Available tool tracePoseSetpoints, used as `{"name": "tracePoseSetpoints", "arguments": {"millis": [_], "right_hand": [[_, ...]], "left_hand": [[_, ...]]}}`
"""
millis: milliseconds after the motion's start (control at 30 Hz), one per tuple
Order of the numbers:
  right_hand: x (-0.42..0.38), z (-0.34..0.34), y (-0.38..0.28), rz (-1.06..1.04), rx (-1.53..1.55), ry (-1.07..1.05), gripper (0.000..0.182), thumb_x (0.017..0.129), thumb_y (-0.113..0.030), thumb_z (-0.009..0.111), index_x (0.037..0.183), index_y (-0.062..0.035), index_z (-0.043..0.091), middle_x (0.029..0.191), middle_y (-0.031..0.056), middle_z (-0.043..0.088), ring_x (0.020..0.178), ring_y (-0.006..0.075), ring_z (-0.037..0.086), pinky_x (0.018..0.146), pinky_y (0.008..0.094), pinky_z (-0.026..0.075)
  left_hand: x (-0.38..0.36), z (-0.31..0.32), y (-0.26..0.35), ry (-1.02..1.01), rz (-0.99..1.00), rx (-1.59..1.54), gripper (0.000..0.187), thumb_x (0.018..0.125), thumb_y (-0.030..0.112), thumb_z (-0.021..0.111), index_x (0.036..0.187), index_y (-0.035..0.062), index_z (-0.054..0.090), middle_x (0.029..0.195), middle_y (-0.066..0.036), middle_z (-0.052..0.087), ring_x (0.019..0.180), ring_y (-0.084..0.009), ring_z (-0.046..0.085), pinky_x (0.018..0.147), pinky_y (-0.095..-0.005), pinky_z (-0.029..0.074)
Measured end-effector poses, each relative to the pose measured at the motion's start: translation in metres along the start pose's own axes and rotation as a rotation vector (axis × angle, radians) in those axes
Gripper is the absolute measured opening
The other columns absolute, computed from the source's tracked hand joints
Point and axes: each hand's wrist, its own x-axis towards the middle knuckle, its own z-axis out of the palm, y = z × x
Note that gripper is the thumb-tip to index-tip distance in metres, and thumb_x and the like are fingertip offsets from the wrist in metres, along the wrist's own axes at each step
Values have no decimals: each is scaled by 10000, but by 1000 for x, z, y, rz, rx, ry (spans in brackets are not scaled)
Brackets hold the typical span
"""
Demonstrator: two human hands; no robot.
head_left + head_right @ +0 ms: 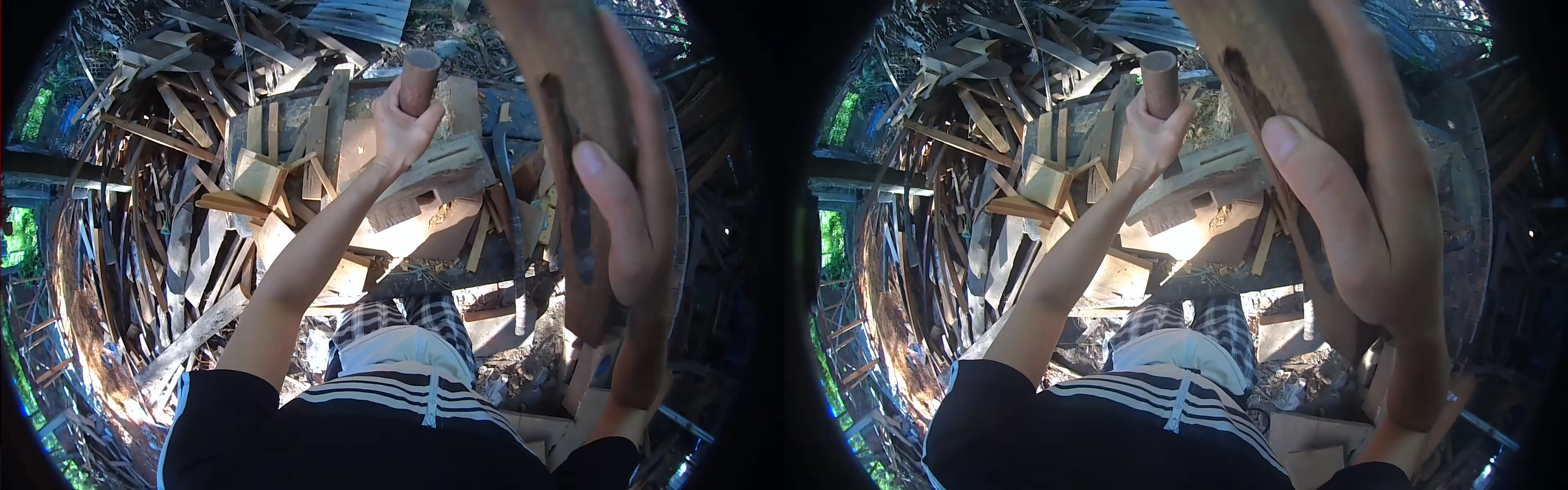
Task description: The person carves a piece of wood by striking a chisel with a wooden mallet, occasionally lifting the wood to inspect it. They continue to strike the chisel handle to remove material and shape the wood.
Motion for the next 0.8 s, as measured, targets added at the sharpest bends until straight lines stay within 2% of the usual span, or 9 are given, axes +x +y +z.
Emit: {"name": "tracePoseSetpoints", "arguments": {"millis": [33, 100, 200, 367, 467, 500, 567, 633, 800], "right_hand": [[1, 2, -1, -145, 12, 113, 674, 893, -87, 485, 1542, -75, 303, 1469, 221, 463, 1305, 316, 511, 1113, 411, 361], [-7, 8, -1, 31, 95, 34, 673, 898, -97, 474, 1546, -82, 294, 1469, 223, 457, 1307, 307, 509, 1089, 412, 395], [-10, -2, 1, 196, -240, -286, 666, 899, -101, 443, 1547, -90, 292, 1462, 227, 454, 1306, 300, 506, 1074, 406, 413], [-8, 4, 0, -111, 53, 99, 696, 899, -165, 504, 1546, -54, 271, 1544, 198, 372, 1357, 352, 459, 1136, 431, 331], [-17, 7, 9, 230, -77, -229, 697, 913, -162, 494, 1546, -8, 246, 1527, 221, 370, 1403, 315, 389, 1169, 404, 266], [-20, 6, 17, 225, -87, -221, 697, 913, -162, 494, 1546, -8, 246, 1527, 221, 370, 1403, 315, 389, 1169, 404, 266], [-30, 15, 46, 88, -19, -30, 665, 944, -172, 518, 1557, -109, 268, 1382, 221, 527, 1169, 302, 605, 1003, 411, 439], [-39, 34, 73, 46, 12, 27, 677, 950, -169, 512, 1565, -105, 237, 1418, 211, 501, 1166, 299, 606, 986, 394, 450], [-82, 84, 149, 397, 105, 3, 676, 978, -209, 497, 1570, -91, 194, 1229, 239, 632, 1017, 313, 681, 896, 355, 496]], "left_hand": [[-1, 0, -3, 0, -2, 3, 237, 738, 122, 676, 911, -15, 592, 713, -66, 579, 653, -120, 504, 641, -301, 461], [1, 3, -7, -8, 103, -49, 283, 734, 122, 684, 972, -19, 622, 773, -80, 633, 709, -129, 563, 697, -304, 487], [2, 13, -7, -21, 199, -145, 355, 724, 118, 693, 1046, -23, 639, 859, -102, 682, 796, -140, 621, 778, -305, 504], [-4, 6, -3, -56, 30, -41, 396, 717, 104, 691, 1084, -33, 635, 923, -120, 702, 853, -152, 642, 820, -305, 504], [3, 8, -9, -43, 141, -88, 352, 719, 106, 689, 1033, -38, 622, 876, -95, 683, 811, -146, 618, 791, -303, 501], [4, 11, -14, -43, 117, -109, 317, 720, 104, 688, 996, -31, 609, 833, -75, 655, 770, -134, 590, 746, -294, 493], [4, 7, -18, -22, 74, -122, 284, 722, 103, 687, 959, -24, 595, 791, -55, 628, 728, -122, 562, 702, -285, 485], [9, -1, -13, 8, -113, -145, 236, 722, 93, 689, 898, -3, 565, 740, -21, 569, 680, -96, 498, 628, -267, 449], [50, -34, -43, 194, -307, -403, 154, 794, 49, 636, 774, 36, 485, 555, -16, 473, 391, -102, 413, 380, -276, 336]]}}
